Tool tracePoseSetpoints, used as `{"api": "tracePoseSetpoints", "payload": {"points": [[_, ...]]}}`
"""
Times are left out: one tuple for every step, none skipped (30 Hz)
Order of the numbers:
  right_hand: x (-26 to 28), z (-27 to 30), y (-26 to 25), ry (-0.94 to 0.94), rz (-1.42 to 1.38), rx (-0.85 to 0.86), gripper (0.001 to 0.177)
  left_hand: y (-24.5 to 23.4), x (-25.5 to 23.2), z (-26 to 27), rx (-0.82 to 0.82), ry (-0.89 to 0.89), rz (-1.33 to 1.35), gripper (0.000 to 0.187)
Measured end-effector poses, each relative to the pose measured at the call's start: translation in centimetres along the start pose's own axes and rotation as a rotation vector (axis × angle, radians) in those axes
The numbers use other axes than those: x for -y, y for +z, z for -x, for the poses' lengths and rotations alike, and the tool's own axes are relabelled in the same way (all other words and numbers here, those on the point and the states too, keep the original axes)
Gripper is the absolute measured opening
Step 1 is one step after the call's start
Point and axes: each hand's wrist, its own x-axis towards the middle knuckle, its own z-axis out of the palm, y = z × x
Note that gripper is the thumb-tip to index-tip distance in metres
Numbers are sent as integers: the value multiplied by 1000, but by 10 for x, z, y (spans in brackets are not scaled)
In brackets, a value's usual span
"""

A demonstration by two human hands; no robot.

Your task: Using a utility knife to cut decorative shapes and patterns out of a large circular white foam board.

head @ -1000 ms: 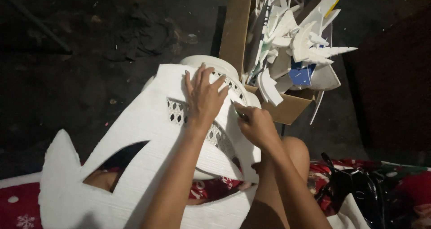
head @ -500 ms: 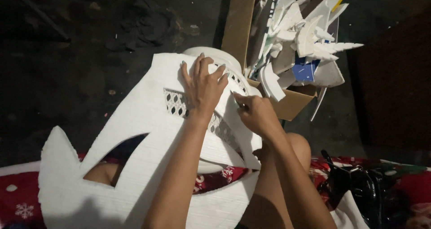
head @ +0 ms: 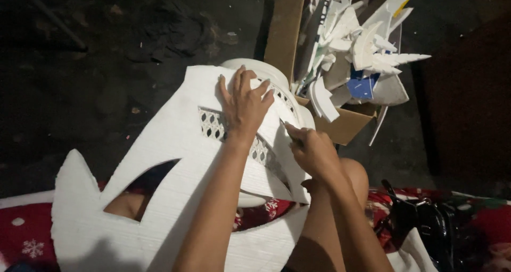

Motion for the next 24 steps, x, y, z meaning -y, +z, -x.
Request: {"api": "tracePoseSetpoints", "payload": {"points": [[2, -3, 2, -3, -1, 3, 39, 3, 3, -1, 1, -3, -3, 15], [2, -4, 4, 6, -2, -10, 37, 6, 4, 0, -16, 5, -10, 16], [1, -5, 6, 15, -4, -23, 35, 10, 4, 1, -32, 12, -17, 17], [1, -5, 5, 17, -4, -25, 35, 9, 3, 0, -32, 15, -15, 17], [0, -5, 5, -5, 22, -19, 36, 7, 2, 0, -14, 3, -7, 17], [1, -6, 4, -28, 47, -14, 37, 5, 1, -2, 1, -7, -1, 17], [1, 0, 2, -27, 46, -17, 37, 5, 2, -3, 0, -3, -1, 17], [0, 5, 0, -10, 34, -5, 36, 5, 2, -3, 3, -12, 2, 17], [-1, 11, -1, 8, 22, 8, 35, 6, 2, -2, 6, -21, 4, 16], [-1, 11, 0, 10, 23, 12, 35, 4, 1, -2, 10, -24, 5, 16], [-2, 10, 1, 4, 20, 2, 35, 3, 0, -2, 11, -30, 11, 15], [-2, 10, 2, 1, 14, -11, 35, 0, -2, -3, 14, -33, 17, 14], [-2, 13, 2, 6, 13, -9, 35, 5, 1, 0, 19, -31, 18, 14], [-1, 14, 1, 0, 18, -6, 35, 9, 3, -1, 11, -24, 7, 14], [0, 15, 0, -5, 23, -2, 36, 13, 5, -1, 3, -16, -5, 14], [-2, 15, 1, -8, 23, -7, 36, 11, 4, -2, -2, -14, -5, 14], [-3, 16, 2, -1, 51, 8, 37, 9, 3, -3, 26, -30, 12, 15], [-4, 18, 3, 6, 80, 29, 38, 7, 2, -1, 56, -50, 29, 16], [-2, 16, 3, 3, 82, 29, 38, 6, 2, -2, 55, -51, 28, 16], [-1, 16, 3, -3, 71, 22, 36, 5, 2, -3, 63, -54, 34, 16], [1, 15, 2, -9, 60, 15, 35, 4, 1, -3, 71, -58, 40, 15], [-2, 13, 3, -13, 60, 9, 35, 5, 2, -4, 64, -55, 39, 15], [-4, 11, 4, -11, 28, 12, 36, 5, 4, -4, 79, -57, 40, 16], [-5, 9, 5, -12, -2, 14, 36, 5, 5, -4, 89, -61, 41, 17]]}}
